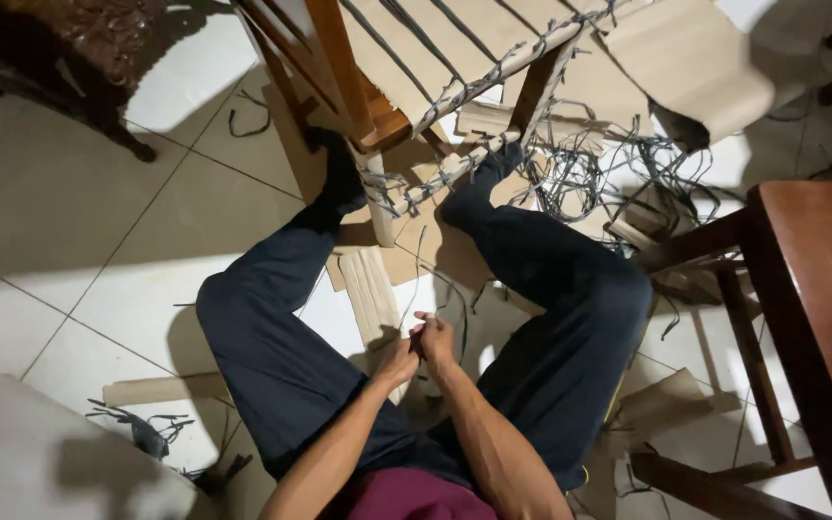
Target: The person wraps the legs of a wooden chair with protective cardboard strips and secures them with wire ties.
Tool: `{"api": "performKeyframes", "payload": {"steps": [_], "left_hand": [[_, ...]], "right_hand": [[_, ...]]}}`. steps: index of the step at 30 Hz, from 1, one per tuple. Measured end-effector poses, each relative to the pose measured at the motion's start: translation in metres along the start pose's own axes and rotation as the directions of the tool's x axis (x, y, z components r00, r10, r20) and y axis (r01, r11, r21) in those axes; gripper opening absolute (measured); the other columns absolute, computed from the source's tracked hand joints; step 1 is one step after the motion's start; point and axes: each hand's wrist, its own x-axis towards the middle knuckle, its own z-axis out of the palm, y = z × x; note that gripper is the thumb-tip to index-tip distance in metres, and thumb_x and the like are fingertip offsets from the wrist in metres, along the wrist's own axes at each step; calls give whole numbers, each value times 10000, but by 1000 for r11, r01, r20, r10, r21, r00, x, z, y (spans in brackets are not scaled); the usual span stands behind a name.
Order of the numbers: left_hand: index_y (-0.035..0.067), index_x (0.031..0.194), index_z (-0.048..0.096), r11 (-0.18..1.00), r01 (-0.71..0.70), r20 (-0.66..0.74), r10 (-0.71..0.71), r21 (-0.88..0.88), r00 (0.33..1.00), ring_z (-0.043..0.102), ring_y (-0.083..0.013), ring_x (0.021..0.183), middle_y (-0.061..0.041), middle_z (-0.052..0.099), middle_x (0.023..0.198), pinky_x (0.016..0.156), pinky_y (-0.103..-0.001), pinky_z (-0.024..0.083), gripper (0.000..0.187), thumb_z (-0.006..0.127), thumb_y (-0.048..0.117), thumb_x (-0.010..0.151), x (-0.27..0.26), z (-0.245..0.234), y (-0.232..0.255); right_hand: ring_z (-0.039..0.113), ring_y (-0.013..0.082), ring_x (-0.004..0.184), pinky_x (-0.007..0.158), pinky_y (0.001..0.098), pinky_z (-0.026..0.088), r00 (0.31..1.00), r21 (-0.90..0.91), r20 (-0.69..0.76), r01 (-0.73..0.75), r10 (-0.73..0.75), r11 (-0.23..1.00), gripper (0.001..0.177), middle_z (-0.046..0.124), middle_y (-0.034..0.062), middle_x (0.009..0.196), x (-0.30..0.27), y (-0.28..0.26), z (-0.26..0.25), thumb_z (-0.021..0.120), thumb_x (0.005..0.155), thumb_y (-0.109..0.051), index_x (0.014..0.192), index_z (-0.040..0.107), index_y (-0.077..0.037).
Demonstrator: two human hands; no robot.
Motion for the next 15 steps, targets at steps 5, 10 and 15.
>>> {"api": "performKeyframes", "payload": {"steps": [5, 10, 15], "left_hand": [[81, 1006, 738, 996, 46, 82, -52, 78, 995, 727, -337, 851, -170, 750, 898, 744, -445, 535, 287, 630, 316, 883, 10, -4, 0], [20, 911, 655, 967, -80, -28, 75, -241, 997, 609, -177, 732, -67, 634, 812, 671, -360, 484, 150, 739, 143, 891, 69, -3, -79], [56, 995, 646, 872, -185, -426, -29, -453, 904, 648, -138, 691, -31, 682, 875, 660, -294, 532, 69, 657, 50, 927, 116, -90, -39]], "right_hand": [[436, 141, 461, 416, 338, 377, 994, 142, -108, -18, 34, 990, 367, 456, 3, 585, 38, 25, -25, 441, 1065, -342, 996, 645, -44], [373, 216, 506, 449, 401, 299, 976, -33, -219, -1, -6, 999, 673, 403, 83, 620, 116, 66, -42, 395, 1197, -535, 838, 447, 32], [573, 215, 776, 748, 375, 495, 819, -425, -234, 399, -524, 813, 324, 650, 123, 836, 121, -77, 24, 536, 1038, -321, 954, 617, -19]]}}
